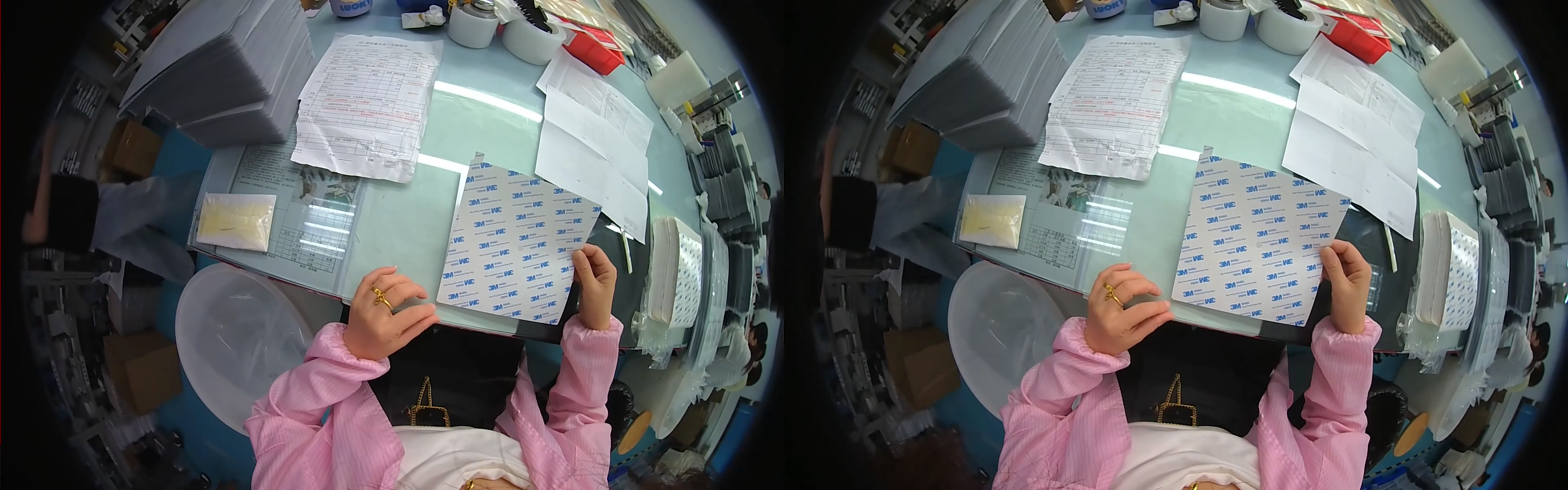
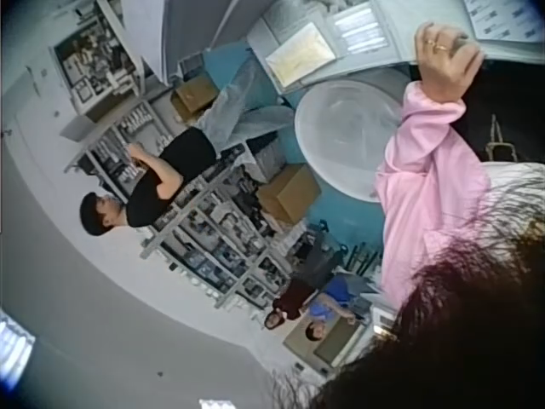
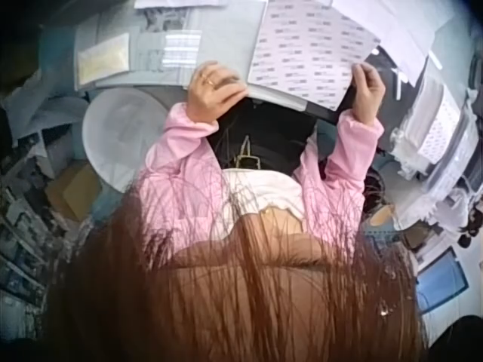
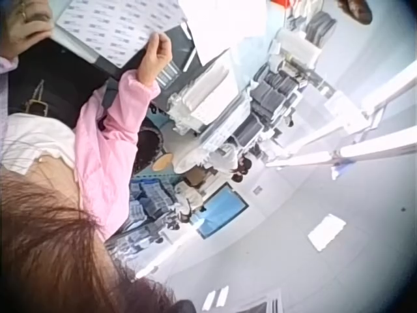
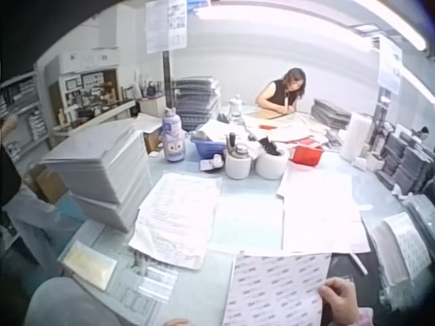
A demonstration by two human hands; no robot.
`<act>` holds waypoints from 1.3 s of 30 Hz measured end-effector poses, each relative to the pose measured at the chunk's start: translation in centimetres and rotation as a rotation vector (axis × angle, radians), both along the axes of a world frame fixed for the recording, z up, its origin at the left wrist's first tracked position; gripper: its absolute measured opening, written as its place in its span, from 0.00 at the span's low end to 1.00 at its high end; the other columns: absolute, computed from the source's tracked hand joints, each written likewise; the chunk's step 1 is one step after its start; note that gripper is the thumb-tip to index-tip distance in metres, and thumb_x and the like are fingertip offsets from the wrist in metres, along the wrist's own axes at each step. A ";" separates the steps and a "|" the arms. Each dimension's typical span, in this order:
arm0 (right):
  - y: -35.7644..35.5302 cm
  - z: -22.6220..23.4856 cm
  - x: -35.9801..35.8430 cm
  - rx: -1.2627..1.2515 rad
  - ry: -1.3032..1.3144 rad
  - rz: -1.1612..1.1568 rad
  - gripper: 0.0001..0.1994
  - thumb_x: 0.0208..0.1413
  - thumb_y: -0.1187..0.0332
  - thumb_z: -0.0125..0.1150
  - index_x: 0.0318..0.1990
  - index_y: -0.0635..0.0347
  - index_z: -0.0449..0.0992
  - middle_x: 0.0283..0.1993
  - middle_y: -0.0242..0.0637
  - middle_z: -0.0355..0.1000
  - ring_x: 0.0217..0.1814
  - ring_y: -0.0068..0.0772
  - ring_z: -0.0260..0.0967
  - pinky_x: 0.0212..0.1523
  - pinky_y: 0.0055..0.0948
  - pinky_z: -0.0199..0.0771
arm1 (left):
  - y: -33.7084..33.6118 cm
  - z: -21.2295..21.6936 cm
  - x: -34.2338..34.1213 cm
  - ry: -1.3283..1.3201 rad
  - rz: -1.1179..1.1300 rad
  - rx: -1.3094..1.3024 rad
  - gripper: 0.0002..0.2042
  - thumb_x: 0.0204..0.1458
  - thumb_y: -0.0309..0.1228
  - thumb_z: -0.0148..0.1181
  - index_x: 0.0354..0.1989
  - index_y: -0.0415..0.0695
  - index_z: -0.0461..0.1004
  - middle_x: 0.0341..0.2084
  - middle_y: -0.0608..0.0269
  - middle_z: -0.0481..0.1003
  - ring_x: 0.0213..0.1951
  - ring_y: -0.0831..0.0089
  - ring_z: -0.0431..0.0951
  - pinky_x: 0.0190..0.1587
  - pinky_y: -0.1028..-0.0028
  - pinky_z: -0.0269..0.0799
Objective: Folding and aligning paper sheets and adhesive labels at a manufacturing workstation.
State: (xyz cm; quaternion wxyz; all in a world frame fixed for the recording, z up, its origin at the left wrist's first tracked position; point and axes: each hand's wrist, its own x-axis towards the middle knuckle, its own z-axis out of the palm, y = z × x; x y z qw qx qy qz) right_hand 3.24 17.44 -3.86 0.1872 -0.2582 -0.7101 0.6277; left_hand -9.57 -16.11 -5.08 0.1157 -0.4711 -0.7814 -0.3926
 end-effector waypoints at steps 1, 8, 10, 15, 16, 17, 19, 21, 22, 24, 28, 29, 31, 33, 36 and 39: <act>0.0 0.0 0.0 -0.002 0.001 -0.003 0.07 0.64 0.69 0.59 0.44 0.64 0.77 0.34 0.27 0.77 0.30 0.11 0.67 0.31 0.14 0.65 | 0.0 0.0 0.0 0.002 -0.001 0.000 0.07 0.42 0.35 0.74 0.28 0.53 0.80 0.35 0.73 0.75 0.42 0.70 0.76 0.56 0.59 0.70; -0.2 0.2 -0.2 0.002 -0.007 0.006 0.07 0.64 0.69 0.59 0.44 0.63 0.78 0.33 0.26 0.76 0.29 0.10 0.65 0.31 0.13 0.62 | -0.2 0.0 0.0 0.015 0.001 -0.006 0.08 0.43 0.35 0.74 0.30 0.52 0.81 0.35 0.73 0.75 0.42 0.71 0.75 0.55 0.59 0.71; -0.2 0.3 -0.2 0.001 -0.006 0.000 0.07 0.64 0.69 0.59 0.44 0.63 0.78 0.33 0.25 0.76 0.29 0.09 0.64 0.30 0.12 0.61 | -0.1 0.0 0.0 0.020 -0.002 -0.010 0.09 0.43 0.36 0.73 0.32 0.52 0.81 0.35 0.73 0.75 0.42 0.71 0.75 0.55 0.60 0.70; -0.1 0.3 -0.1 -0.003 -0.012 -0.006 0.07 0.64 0.69 0.59 0.44 0.63 0.78 0.33 0.25 0.76 0.29 0.10 0.64 0.30 0.13 0.61 | 0.0 0.2 -0.1 0.037 -0.012 -0.031 0.10 0.44 0.36 0.73 0.35 0.53 0.82 0.36 0.73 0.75 0.42 0.71 0.75 0.55 0.61 0.70; -0.1 0.3 -0.2 -0.010 -0.010 -0.004 0.07 0.64 0.69 0.59 0.44 0.63 0.78 0.33 0.25 0.76 0.29 0.10 0.65 0.31 0.13 0.61 | 0.0 0.2 -0.1 0.040 -0.012 -0.034 0.10 0.44 0.36 0.73 0.35 0.53 0.83 0.36 0.73 0.75 0.42 0.71 0.75 0.55 0.61 0.70; -0.1 0.3 -0.2 -0.011 -0.009 -0.005 0.07 0.64 0.69 0.59 0.44 0.63 0.78 0.33 0.25 0.76 0.29 0.10 0.65 0.31 0.13 0.61 | 0.0 0.2 -0.1 0.043 -0.013 -0.038 0.10 0.44 0.36 0.73 0.35 0.54 0.83 0.36 0.73 0.75 0.42 0.71 0.75 0.55 0.61 0.70; -0.1 0.2 -0.2 -0.024 -0.013 -0.012 0.07 0.64 0.70 0.59 0.44 0.63 0.78 0.34 0.25 0.76 0.29 0.10 0.65 0.31 0.13 0.63 | 0.0 0.4 -0.1 0.046 -0.015 -0.036 0.10 0.44 0.36 0.73 0.35 0.53 0.83 0.37 0.73 0.75 0.42 0.71 0.75 0.55 0.61 0.70; -0.1 0.2 -0.2 -0.022 -0.014 -0.009 0.07 0.64 0.70 0.59 0.44 0.63 0.78 0.34 0.25 0.76 0.30 0.10 0.66 0.31 0.13 0.63 | 0.0 0.3 -0.2 0.050 -0.017 -0.033 0.10 0.44 0.36 0.73 0.35 0.53 0.83 0.37 0.73 0.75 0.42 0.71 0.75 0.54 0.61 0.71; -0.1 0.2 -0.2 -0.021 -0.016 -0.006 0.07 0.64 0.70 0.58 0.44 0.63 0.78 0.34 0.25 0.76 0.30 0.11 0.66 0.31 0.13 0.64 | -0.1 0.1 -0.2 0.039 -0.023 -0.021 0.10 0.44 0.36 0.73 0.35 0.53 0.83 0.37 0.72 0.75 0.42 0.71 0.75 0.54 0.61 0.71; -0.1 0.3 -0.2 -0.021 -0.015 0.001 0.07 0.64 0.70 0.59 0.44 0.63 0.78 0.34 0.26 0.76 0.30 0.11 0.66 0.31 0.13 0.64 | -0.2 -0.2 -0.2 0.029 -0.029 -0.010 0.10 0.44 0.36 0.73 0.36 0.53 0.83 0.36 0.72 0.75 0.42 0.71 0.75 0.54 0.60 0.72; -0.1 0.3 -0.1 -0.013 -0.011 0.008 0.07 0.64 0.70 0.59 0.44 0.63 0.78 0.34 0.25 0.76 0.30 0.11 0.66 0.31 0.13 0.64 | -0.1 -0.1 -0.2 0.039 -0.027 -0.013 0.11 0.44 0.36 0.73 0.37 0.53 0.83 0.38 0.71 0.75 0.42 0.71 0.75 0.53 0.60 0.72; -0.1 0.2 -0.1 -0.012 -0.011 0.006 0.07 0.64 0.70 0.59 0.44 0.63 0.78 0.34 0.25 0.76 0.30 0.11 0.66 0.31 0.13 0.64 | 0.0 0.0 -0.2 0.050 -0.025 -0.027 0.11 0.44 0.36 0.73 0.37 0.53 0.83 0.38 0.71 0.75 0.42 0.71 0.75 0.53 0.61 0.72; -0.1 0.2 -0.1 -0.022 -0.005 0.007 0.07 0.64 0.70 0.59 0.44 0.63 0.78 0.34 0.25 0.76 0.30 0.10 0.66 0.32 0.13 0.63 | 0.0 0.2 -0.2 0.061 -0.024 -0.034 0.11 0.44 0.35 0.73 0.37 0.53 0.83 0.39 0.71 0.75 0.42 0.70 0.74 0.53 0.61 0.72; -0.1 0.4 -0.1 -0.025 -0.008 0.017 0.07 0.64 0.70 0.58 0.44 0.63 0.77 0.34 0.25 0.76 0.30 0.10 0.66 0.32 0.13 0.63 | 0.1 0.1 -0.2 0.072 -0.023 -0.041 0.11 0.44 0.35 0.73 0.38 0.53 0.83 0.39 0.71 0.75 0.42 0.70 0.74 0.53 0.61 0.72; -0.2 0.7 -0.2 -0.036 -0.011 0.028 0.07 0.64 0.70 0.58 0.44 0.63 0.77 0.34 0.25 0.75 0.30 0.10 0.65 0.32 0.13 0.63 | 0.0 0.0 -0.2 0.092 -0.044 -0.060 0.14 0.41 0.35 0.75 0.39 0.54 0.83 0.41 0.70 0.74 0.43 0.67 0.73 0.51 0.59 0.72; -0.2 0.6 -0.2 -0.037 -0.014 0.026 0.07 0.64 0.69 0.58 0.43 0.63 0.77 0.34 0.25 0.75 0.31 0.11 0.65 0.32 0.13 0.63 | 0.3 0.1 -0.3 0.115 -0.044 -0.059 0.14 0.40 0.33 0.74 0.38 0.54 0.83 0.40 0.70 0.74 0.42 0.67 0.73 0.50 0.60 0.72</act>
